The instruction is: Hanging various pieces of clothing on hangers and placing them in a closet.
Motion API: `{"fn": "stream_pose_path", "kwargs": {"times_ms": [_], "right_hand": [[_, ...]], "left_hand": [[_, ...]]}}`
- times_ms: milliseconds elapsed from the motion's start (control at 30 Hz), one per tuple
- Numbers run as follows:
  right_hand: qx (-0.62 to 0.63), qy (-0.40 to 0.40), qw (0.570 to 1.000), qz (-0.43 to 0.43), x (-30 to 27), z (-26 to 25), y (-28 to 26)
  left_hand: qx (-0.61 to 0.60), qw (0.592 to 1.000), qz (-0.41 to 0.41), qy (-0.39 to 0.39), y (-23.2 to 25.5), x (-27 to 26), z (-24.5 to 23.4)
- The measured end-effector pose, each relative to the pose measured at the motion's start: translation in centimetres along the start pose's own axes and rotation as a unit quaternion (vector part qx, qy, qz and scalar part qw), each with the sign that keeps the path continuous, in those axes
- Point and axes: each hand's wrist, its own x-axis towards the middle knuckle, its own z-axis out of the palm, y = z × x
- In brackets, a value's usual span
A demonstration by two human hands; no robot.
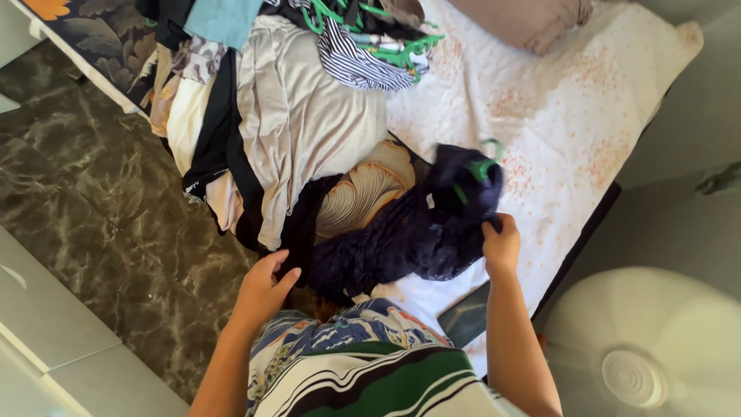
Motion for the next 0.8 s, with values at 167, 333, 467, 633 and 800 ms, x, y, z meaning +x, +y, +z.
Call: {"fn": "stream_pose_path", "kwargs": {"times_ms": [167, 333, 467, 633, 800], "right_hand": [[0.045, -0.176, 0.977, -0.115, -2.9, -2.1, -12.1], [0.064, -0.311, 0.907, -0.276, -5.6, -3.8, -22.4], [0.049, -0.41, 0.853, -0.318, -7.6, -3.8, -30.1], [0.038, -0.447, 0.803, -0.393, -8.7, -1.3, -35.3], [0.131, -0.487, 0.755, -0.419, -11.2, 3.3, -40.6]], "left_hand": [[0.035, 0.971, 0.214, 0.096, 5.2, 2.2, -1.4], [0.098, 0.903, 0.35, 0.228, 16.1, 1.3, -8.0], [0.178, 0.843, 0.45, 0.232, 20.5, -0.9, -13.1], [0.171, 0.882, 0.396, 0.191, 18.8, -3.3, -17.0], [0.212, 0.821, 0.361, 0.389, 16.6, -7.2, -23.0]]}}
